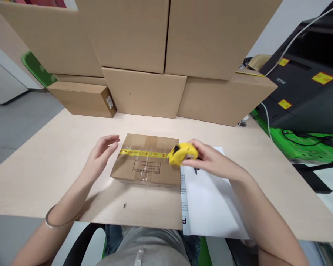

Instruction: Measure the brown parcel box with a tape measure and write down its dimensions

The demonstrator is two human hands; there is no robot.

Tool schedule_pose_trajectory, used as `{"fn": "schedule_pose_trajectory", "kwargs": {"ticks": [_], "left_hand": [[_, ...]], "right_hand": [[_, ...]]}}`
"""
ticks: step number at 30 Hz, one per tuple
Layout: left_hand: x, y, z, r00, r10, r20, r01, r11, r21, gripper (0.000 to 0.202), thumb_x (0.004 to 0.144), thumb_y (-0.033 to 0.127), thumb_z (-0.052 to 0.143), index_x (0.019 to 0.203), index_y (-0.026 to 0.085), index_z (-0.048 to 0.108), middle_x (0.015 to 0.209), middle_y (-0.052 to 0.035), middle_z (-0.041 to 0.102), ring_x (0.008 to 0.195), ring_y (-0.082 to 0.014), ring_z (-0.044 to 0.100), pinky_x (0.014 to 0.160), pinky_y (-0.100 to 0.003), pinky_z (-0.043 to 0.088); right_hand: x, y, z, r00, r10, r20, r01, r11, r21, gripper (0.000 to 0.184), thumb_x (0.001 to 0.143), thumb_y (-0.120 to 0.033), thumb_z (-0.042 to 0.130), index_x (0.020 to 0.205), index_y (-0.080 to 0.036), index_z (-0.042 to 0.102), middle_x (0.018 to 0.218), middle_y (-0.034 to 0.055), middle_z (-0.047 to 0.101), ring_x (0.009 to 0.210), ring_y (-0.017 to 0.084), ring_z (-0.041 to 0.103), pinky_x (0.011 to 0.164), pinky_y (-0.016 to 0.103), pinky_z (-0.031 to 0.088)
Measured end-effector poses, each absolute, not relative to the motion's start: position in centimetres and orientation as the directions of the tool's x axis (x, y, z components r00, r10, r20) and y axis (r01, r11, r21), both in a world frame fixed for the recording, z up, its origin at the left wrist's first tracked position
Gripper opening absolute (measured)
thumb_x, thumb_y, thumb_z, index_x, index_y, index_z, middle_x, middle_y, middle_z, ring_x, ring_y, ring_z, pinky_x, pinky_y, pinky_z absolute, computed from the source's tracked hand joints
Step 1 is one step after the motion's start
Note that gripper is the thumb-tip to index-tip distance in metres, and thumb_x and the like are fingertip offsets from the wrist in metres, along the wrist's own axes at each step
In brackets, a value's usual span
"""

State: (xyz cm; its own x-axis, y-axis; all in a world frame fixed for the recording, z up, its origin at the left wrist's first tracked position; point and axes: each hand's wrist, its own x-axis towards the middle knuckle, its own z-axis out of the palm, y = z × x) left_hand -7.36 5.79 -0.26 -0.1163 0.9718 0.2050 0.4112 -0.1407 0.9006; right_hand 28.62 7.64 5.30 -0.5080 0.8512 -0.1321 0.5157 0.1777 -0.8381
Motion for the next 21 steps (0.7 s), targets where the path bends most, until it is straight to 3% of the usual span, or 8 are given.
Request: {"fn": "schedule_pose_trajectory", "kwargs": {"ticks": [2, 4, 6, 8, 12, 14, 16, 21], "left_hand": [[-8.3, 7.8, -1.1, -0.124, 0.992, -0.001, 0.384, 0.049, 0.922, 0.054, 0.094, 0.062, 0.057, 0.122, 0.018, 0.069, 0.131, -0.0162, 0.068, 0.116, -0.0342, 0.067, 0.099, -0.052, 0.055], [-8.5, 9.2, -1.8, 0.058, 0.989, -0.139, 0.328, 0.113, 0.938, 0.06, 0.097, 0.068, 0.045, 0.115, 0.019, 0.074, 0.114, -0.0145, 0.077, 0.105, -0.0346, 0.071, 0.091, -0.051, 0.057], [-8.3, 9.9, -2.2, 0.239, 0.959, -0.151, 0.258, 0.087, 0.962, 0.063, 0.099, 0.07, 0.038, 0.111, 0.021, 0.076, 0.104, -0.0123, 0.08, 0.102, -0.0335, 0.072, 0.088, -0.048, 0.059], [-7.9, 10.0, -2.5, 0.315, 0.943, -0.109, 0.202, 0.046, 0.978, 0.061, 0.1, 0.07, 0.038, 0.116, 0.022, 0.072, 0.111, -0.0117, 0.078, 0.111, -0.0315, 0.071, 0.092, -0.046, 0.058], [-7.8, 9.3, -2.6, 0.242, 0.962, -0.126, 0.111, 0.102, 0.989, 0.056, 0.097, 0.067, 0.052, 0.136, 0.027, 0.049, 0.131, -0.0114, 0.067, 0.121, -0.0278, 0.067, 0.096, -0.044, 0.057], [-8.1, 8.8, -2.4, 0.225, 0.972, -0.065, 0.046, 0.056, 0.997, 0.063, 0.089, 0.06, 0.068, 0.137, 0.031, 0.041, 0.13, -0.0093, 0.065, 0.116, -0.0262, 0.068, 0.093, -0.042, 0.059], [-8.5, 8.1, -2.1, 0.241, 0.966, 0.093, 0.01, -0.098, 0.995, 0.069, 0.079, 0.053, 0.081, 0.131, 0.033, 0.041, 0.131, -0.0083, 0.061, 0.116, -0.026, 0.067, 0.092, -0.04, 0.059], [-9.7, 6.3, -3.0, 0.338, 0.838, 0.428, 0.126, -0.491, 0.862, 0.073, 0.076, 0.047, 0.087, 0.133, 0.032, 0.043, 0.149, -0.0155, 0.048, 0.141, -0.0351, 0.051, 0.108, -0.051, 0.051]], "right_hand": [[29.8, 7.8, 3.6, -0.32, 0.943, -0.092, 0.427, 0.057, -0.903, 0.034, 0.091, -0.054, 0.069, 0.105, -0.025, 0.058, 0.087, 0.0014, 0.06, 0.07, 0.017, 0.054, 0.06, 0.03, 0.045], [30.0, 7.8, 2.0, -0.21, 0.973, -0.094, 0.372, -0.01, -0.928, 0.035, 0.093, -0.058, 0.065, 0.099, -0.025, 0.055, 0.076, -0.0016, 0.052, 0.063, 0.016, 0.046, 0.058, 0.031, 0.041], [29.6, 7.7, 0.7, -0.191, 0.974, -0.121, 0.341, -0.05, -0.939, 0.037, 0.094, -0.061, 0.061, 0.093, -0.025, 0.053, 0.071, -0.0031, 0.048, 0.061, 0.016, 0.043, 0.058, 0.031, 0.04], [28.9, 7.4, -0.1, -0.203, 0.971, -0.13, 0.301, -0.064, -0.952, 0.038, 0.095, -0.062, 0.061, 0.092, -0.025, 0.053, 0.072, -0.0029, 0.049, 0.062, 0.016, 0.045, 0.059, 0.031, 0.041], [28.1, 6.8, 0.2, -0.144, 0.989, -0.018, 0.14, 0.002, -0.99, 0.037, 0.091, -0.062, 0.066, 0.096, -0.027, 0.055, 0.078, -0.0022, 0.052, 0.059, 0.015, 0.045, 0.057, 0.032, 0.041], [28.5, 6.2, 0.9, -0.091, 0.996, 0.017, 0.077, 0.024, -0.997, 0.036, 0.086, -0.061, 0.071, 0.095, -0.029, 0.057, 0.077, -0.0019, 0.054, 0.056, 0.016, 0.045, 0.053, 0.033, 0.04], [29.1, 5.5, 1.7, -0.045, 0.998, 0.039, 0.021, 0.04, -0.999, 0.036, 0.081, -0.06, 0.076, 0.094, -0.031, 0.061, 0.078, -0.001, 0.059, 0.051, 0.014, 0.042, 0.049, 0.033, 0.038], [30.1, 4.0, 4.2, 0.154, 0.974, 0.169, -0.022, 0.174, -0.984, 0.037, 0.07, -0.052, 0.089, 0.096, -0.033, 0.07, 0.091, 0.0051, 0.071, 0.05, 0.014, 0.045, 0.041, 0.032, 0.031]]}}
